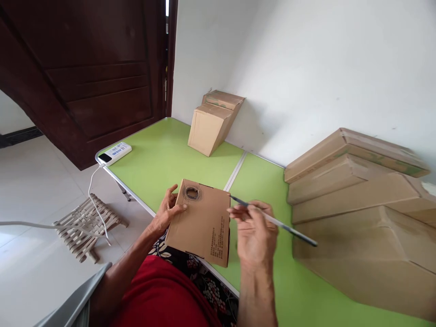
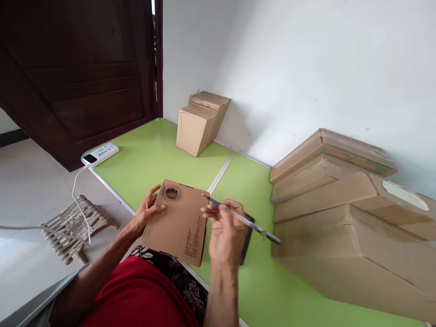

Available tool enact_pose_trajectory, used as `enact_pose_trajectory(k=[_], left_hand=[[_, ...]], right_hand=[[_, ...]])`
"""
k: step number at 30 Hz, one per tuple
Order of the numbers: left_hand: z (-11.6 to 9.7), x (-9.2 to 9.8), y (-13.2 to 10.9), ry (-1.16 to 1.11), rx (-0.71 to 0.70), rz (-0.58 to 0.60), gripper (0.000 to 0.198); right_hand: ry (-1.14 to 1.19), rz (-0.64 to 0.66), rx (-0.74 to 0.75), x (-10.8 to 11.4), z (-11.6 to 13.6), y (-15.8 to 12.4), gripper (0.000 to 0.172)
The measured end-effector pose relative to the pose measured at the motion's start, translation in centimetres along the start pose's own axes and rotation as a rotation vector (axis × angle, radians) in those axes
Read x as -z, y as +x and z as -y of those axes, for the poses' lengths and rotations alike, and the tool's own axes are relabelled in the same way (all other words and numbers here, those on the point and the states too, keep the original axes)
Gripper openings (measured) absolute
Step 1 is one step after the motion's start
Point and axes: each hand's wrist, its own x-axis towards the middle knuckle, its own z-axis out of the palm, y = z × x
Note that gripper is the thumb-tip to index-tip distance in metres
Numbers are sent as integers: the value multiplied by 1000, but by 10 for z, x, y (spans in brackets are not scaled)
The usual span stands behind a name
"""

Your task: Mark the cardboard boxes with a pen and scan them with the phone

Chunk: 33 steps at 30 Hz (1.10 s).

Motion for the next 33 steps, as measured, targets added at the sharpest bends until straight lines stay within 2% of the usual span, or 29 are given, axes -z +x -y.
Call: enact_pose_trajectory(k=[1, 3, 6, 9, 13, 19, 24, 26, 30, 33], left_hand=[[4, -5, 1, -12, -22, 14, 105], [12, -12, 4, -15, -60, 57, 101], [19, -14, 6, -10, -125, 110, 97], [24, -12, 6, 11, -202, 142, 93], [27, -10, 6, 45, -272, 170, 92], [28, -10, 7, 63, -284, 172, 92], [30, -10, 7, 85, -297, 189, 91], [32, -9, 8, 92, -302, 187, 91], [34, -9, 9, 91, -309, 176, 91], [34, -9, 8, 93, -294, 170, 92]], right_hand=[[112, 33, -11, -11, -2, -7, 29], [173, 45, -37, -29, -9, -18, 30], [80, 33, -34, -42, -23, -28, 34], [-66, 55, -7, -41, -30, -30, 39], [-155, 95, 1, -38, -28, -29, 42], [-292, 166, 27, -40, -20, -31, 46], [-368, 209, 36, -32, -18, -30, 43], [-401, 176, 35, -28, -19, -29, 40], [-372, 21, 7, -21, -18, -28, 33], [-355, -50, 40, -20, -17, -23, 31]])
